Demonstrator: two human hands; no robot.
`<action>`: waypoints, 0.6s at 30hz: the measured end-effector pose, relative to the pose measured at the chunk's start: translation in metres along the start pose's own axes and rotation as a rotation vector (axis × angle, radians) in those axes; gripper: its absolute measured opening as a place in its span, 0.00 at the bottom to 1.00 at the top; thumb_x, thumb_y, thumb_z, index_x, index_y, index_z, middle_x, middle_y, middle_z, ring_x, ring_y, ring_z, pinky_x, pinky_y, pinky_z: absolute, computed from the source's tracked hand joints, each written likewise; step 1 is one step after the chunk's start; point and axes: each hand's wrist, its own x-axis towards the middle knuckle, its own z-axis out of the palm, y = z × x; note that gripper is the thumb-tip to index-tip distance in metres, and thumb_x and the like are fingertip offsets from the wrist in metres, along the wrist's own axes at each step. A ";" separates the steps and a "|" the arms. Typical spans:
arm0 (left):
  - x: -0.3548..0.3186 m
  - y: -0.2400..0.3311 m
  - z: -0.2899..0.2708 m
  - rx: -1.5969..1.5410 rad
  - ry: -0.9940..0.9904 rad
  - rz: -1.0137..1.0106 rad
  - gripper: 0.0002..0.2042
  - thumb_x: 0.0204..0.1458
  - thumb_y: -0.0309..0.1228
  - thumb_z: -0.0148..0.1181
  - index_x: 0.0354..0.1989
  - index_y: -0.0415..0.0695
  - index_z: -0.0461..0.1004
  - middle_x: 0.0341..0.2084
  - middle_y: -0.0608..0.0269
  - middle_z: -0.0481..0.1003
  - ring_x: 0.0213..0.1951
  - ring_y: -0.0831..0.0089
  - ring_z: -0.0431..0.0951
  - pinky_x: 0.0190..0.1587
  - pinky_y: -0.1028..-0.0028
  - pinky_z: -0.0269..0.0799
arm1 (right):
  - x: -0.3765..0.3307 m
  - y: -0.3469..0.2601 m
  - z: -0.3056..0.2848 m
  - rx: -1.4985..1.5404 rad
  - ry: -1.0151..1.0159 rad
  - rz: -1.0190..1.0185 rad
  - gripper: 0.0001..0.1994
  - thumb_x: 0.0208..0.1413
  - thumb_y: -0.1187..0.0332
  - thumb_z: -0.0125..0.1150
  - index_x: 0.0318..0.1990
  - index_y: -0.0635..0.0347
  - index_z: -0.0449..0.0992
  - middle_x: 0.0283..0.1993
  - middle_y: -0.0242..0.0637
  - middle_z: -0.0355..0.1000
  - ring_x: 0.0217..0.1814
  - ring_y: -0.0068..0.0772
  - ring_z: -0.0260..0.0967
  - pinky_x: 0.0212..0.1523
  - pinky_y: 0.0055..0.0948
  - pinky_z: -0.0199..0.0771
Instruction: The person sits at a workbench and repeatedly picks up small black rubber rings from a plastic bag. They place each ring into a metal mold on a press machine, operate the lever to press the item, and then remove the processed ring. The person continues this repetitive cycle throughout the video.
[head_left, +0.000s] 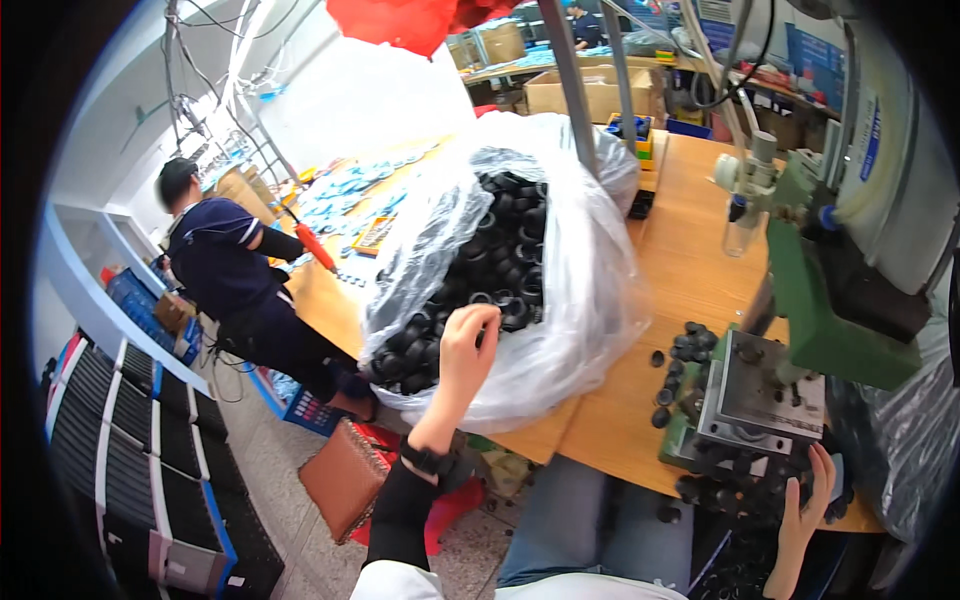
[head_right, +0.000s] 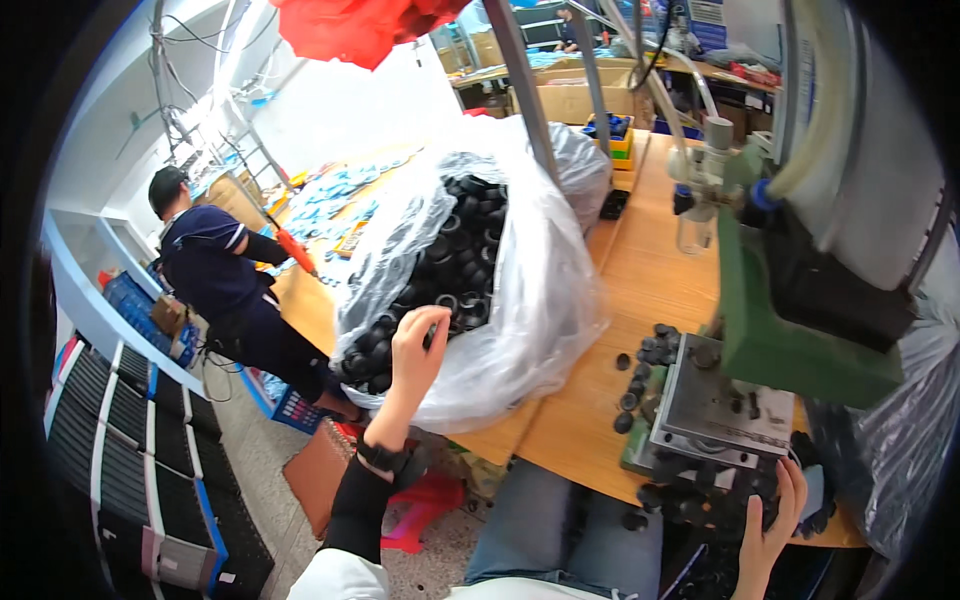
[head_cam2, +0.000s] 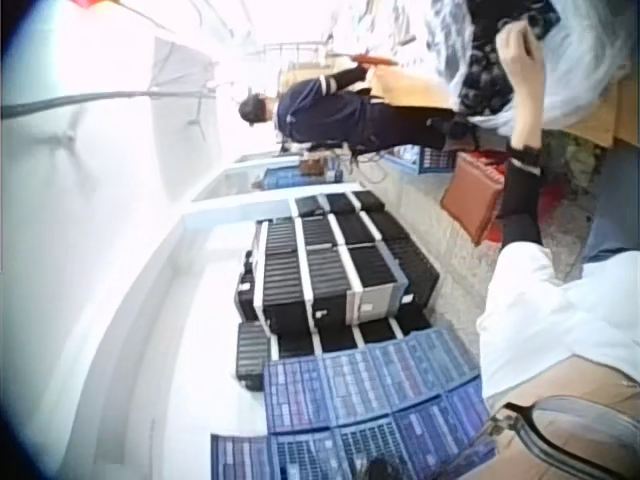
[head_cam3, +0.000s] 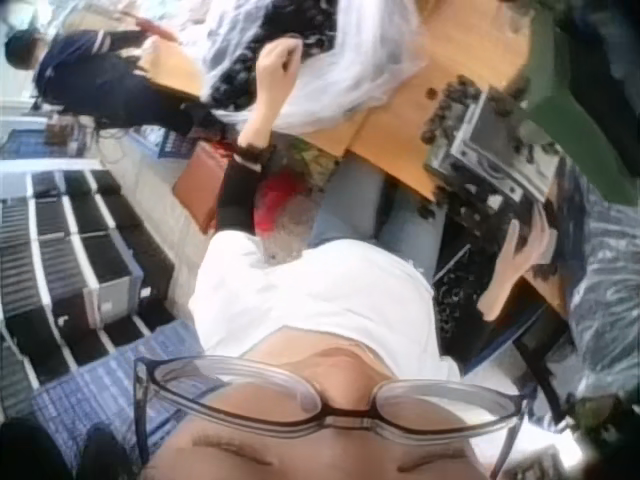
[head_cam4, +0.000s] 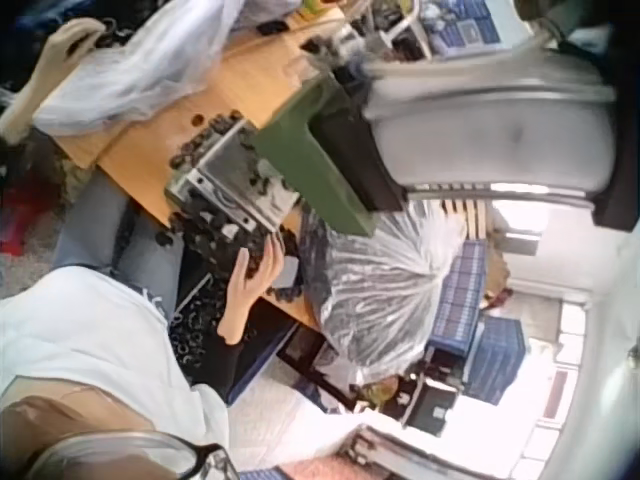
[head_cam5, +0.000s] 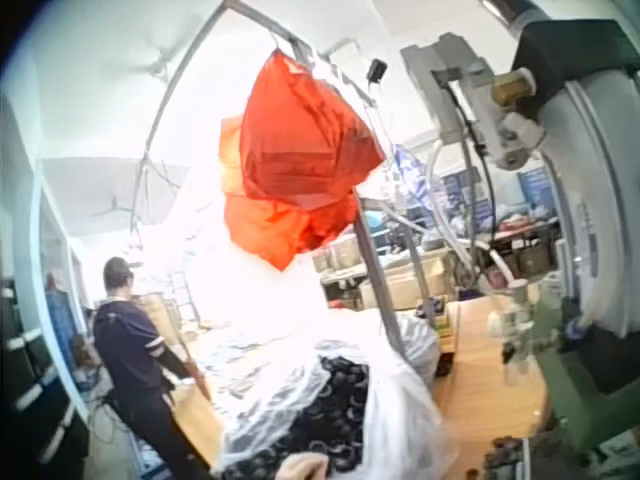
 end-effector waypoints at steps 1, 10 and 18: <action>0.006 -0.026 -0.006 0.083 -0.050 -0.014 0.08 0.46 0.22 0.59 0.36 0.37 0.74 0.35 0.53 0.75 0.40 0.56 0.74 0.42 0.65 0.69 | 0.003 0.000 0.008 0.016 -0.005 -0.037 0.26 0.51 0.66 0.57 0.57 0.68 0.63 0.62 0.49 0.57 0.65 0.46 0.52 0.64 0.37 0.48; 0.007 -0.148 0.059 0.496 -0.479 -0.364 0.24 0.36 0.32 0.70 0.43 0.40 0.70 0.41 0.48 0.68 0.45 0.49 0.72 0.45 0.60 0.71 | 0.057 -0.028 0.077 0.604 0.139 0.140 0.26 0.44 0.78 0.66 0.54 0.68 0.65 0.50 0.38 0.67 0.51 0.28 0.64 0.55 0.26 0.60; 0.024 -0.039 0.029 -0.146 -0.122 -0.328 0.27 0.38 0.23 0.70 0.51 0.36 0.68 0.42 0.55 0.71 0.39 0.69 0.75 0.38 0.77 0.72 | 0.055 -0.049 0.080 -0.264 0.171 -0.185 0.22 0.39 0.69 0.71 0.44 0.60 0.73 0.39 0.35 0.66 0.47 0.38 0.58 0.46 0.30 0.59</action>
